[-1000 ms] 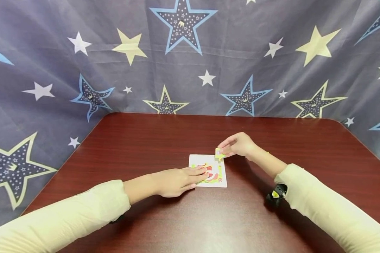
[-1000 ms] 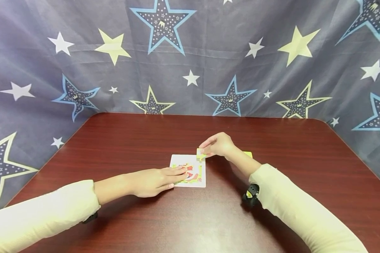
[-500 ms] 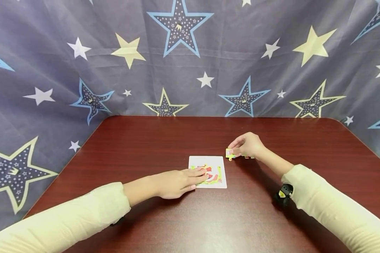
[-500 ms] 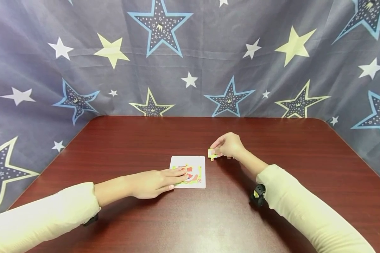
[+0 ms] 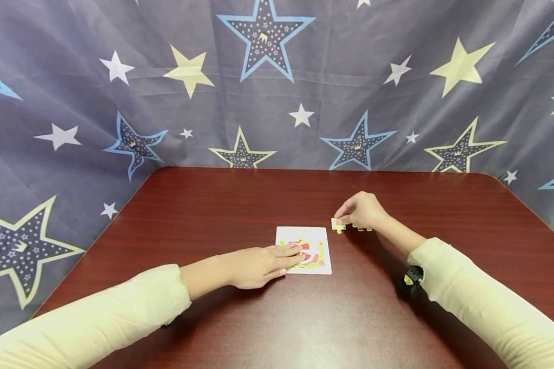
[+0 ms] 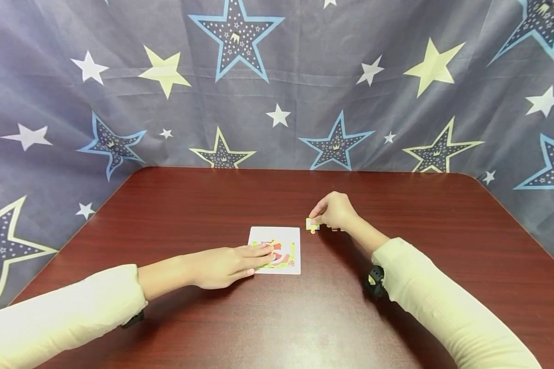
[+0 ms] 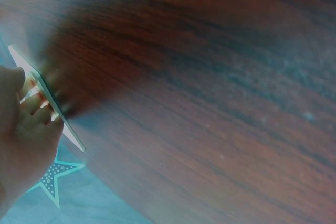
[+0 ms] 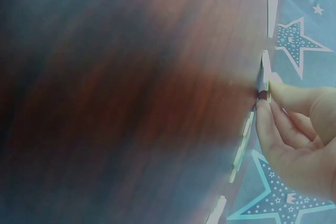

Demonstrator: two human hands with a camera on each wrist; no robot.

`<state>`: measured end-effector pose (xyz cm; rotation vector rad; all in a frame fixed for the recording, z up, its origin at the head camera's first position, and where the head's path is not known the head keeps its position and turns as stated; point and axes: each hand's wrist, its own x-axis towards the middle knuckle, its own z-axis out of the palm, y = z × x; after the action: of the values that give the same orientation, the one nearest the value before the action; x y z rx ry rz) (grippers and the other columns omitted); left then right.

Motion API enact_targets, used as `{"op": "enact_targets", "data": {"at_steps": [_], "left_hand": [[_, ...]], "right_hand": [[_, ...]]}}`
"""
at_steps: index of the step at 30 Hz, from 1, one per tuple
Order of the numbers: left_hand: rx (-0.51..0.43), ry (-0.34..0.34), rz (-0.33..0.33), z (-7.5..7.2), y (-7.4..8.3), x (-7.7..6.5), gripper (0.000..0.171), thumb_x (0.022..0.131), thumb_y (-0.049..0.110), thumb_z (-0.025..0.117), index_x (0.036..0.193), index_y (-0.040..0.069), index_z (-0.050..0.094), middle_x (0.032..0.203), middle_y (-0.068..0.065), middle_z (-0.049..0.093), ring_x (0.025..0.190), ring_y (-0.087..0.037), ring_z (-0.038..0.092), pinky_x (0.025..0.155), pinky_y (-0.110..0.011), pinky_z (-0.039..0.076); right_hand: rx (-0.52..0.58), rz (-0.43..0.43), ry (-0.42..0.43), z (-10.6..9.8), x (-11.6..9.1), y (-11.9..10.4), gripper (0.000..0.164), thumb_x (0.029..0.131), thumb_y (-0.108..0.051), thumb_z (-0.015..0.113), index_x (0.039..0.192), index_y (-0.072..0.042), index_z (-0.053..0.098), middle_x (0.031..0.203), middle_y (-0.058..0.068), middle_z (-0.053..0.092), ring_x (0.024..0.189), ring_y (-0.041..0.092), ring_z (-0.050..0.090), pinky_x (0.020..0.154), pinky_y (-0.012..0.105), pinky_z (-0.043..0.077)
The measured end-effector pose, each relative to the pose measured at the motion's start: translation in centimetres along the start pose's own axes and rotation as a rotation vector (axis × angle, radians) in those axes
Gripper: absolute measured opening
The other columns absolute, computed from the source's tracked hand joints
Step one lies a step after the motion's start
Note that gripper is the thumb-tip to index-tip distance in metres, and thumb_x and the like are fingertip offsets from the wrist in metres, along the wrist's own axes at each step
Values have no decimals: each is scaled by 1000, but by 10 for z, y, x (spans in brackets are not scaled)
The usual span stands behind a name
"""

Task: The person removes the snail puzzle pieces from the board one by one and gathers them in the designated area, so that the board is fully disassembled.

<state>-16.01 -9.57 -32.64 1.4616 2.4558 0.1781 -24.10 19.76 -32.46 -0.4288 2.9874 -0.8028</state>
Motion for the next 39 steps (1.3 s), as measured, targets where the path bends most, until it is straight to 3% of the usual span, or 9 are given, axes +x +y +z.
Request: {"op": "enact_targets", "data": {"at_steps": [3,10,19,26,32,39], "left_hand": [[-2,-3,-4,-1,0,0,48,104,20,36,151,10,31,159,-8,28,148,-25,27,120,-40,28],[-9,5,-5,2,-1,0,48,104,20,38,151,12,31,159,-8,29,149,-24,24,120,-41,27],[-29,-5,-25,3,-3,0,48,105,21,36,151,13,31,160,-5,27,149,-22,26,121,-39,26],[-16,8,-8,2,-2,0,47,104,20,36,151,12,32,159,-7,29,148,-25,27,120,-41,27],[-10,10,-3,2,-2,0,47,104,20,36,151,12,32,159,-7,29,149,-24,25,120,-41,27],[-13,9,-1,1,-1,-1,47,104,19,36,151,11,32,159,-7,29,148,-25,28,120,-41,28]], "right_hand": [[-3,4,1,-1,-1,-1,11,76,-20,81,83,-11,80,80,6,77,43,4,53,52,22,45],[-52,-9,42,0,-3,-1,12,74,-21,83,81,-11,80,79,4,77,59,5,59,69,27,49],[-10,17,34,2,-2,-5,12,73,-18,84,80,-10,79,78,7,77,38,2,49,43,20,44],[-5,12,26,2,-1,-7,12,73,-18,84,80,-9,79,76,7,76,37,3,48,42,21,43],[-21,-1,37,1,-4,-9,16,73,-21,84,81,-9,79,79,6,77,47,1,52,52,20,44],[52,-68,-33,3,-11,-20,14,76,-13,81,87,-5,77,83,10,77,63,12,70,58,22,53]]}}
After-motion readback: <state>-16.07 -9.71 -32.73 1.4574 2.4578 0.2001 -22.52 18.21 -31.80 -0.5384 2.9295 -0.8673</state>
